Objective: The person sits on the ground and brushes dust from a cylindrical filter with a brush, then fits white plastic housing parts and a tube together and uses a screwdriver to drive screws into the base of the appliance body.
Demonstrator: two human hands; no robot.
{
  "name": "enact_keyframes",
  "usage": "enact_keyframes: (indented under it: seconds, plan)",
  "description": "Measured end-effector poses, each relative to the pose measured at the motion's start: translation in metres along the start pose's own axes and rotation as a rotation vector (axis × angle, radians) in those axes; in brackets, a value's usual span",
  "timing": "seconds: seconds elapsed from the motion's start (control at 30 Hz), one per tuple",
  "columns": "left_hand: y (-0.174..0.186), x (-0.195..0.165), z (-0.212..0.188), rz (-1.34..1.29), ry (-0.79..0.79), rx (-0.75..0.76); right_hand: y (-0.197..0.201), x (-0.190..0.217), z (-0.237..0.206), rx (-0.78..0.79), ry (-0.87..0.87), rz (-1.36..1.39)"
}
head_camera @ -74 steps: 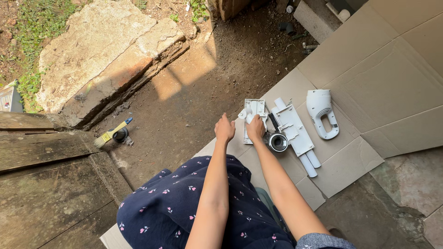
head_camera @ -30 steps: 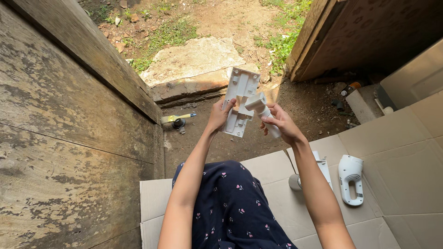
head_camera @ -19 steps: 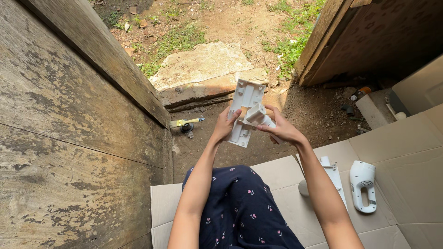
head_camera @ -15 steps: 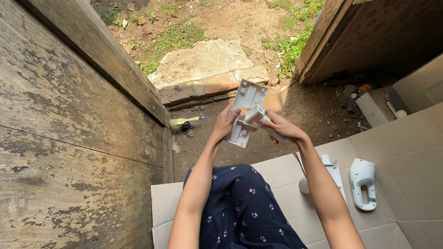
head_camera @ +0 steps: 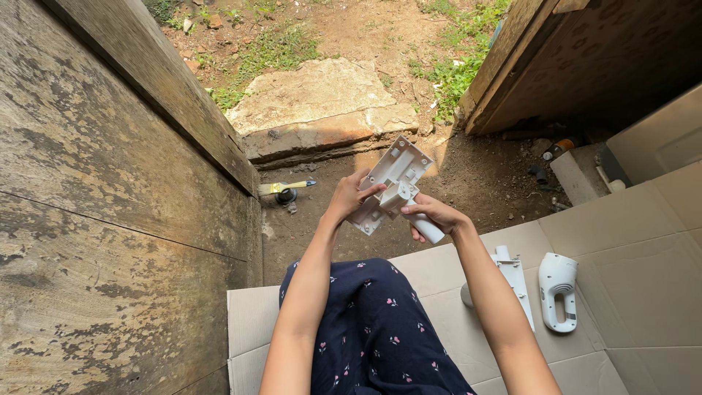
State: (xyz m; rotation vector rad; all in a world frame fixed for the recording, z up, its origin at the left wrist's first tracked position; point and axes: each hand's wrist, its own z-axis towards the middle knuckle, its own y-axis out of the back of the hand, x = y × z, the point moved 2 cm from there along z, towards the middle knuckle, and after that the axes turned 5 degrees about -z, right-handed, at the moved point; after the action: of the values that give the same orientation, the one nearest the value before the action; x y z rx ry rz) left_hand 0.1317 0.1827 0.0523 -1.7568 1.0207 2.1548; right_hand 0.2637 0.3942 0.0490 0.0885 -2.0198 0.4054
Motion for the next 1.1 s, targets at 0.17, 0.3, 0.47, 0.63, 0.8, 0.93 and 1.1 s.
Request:
enact_keyframes:
  seconds: [0.17, 0.3, 0.47, 0.63, 0.8, 0.93, 1.1]
  plan:
    - [0.005, 0.001, 0.004, 0.014, 0.014, -0.042, 0.003, -0.003, -0.001, 0.052, 0.024, 0.064]
    - [0.004, 0.0, -0.001, 0.018, 0.019, 0.007, 0.008, -0.015, 0.004, 0.062, 0.045, 0.126]
    - [0.002, 0.0, 0.003, 0.086, 0.062, 0.036, 0.012, -0.02, 0.015, 0.065, 0.127, 0.144]
    - [-0.006, 0.011, 0.006, 0.14, 0.065, 0.016, 0.003, -0.012, 0.016, -0.136, 0.141, 0.018]
    - [-0.019, 0.028, 0.017, -0.014, 0.037, -0.062, -0.011, -0.001, 0.013, -0.282, 0.253, -0.224]
    - [-0.028, 0.027, 0.026, -0.157, -0.023, -0.201, -0.02, 0.003, 0.016, -0.579, 0.21, -0.845]
    - [-0.034, 0.019, 0.024, -1.311, 0.278, 0.059, -0.036, 0.006, 0.018, -0.892, 0.685, -1.605]
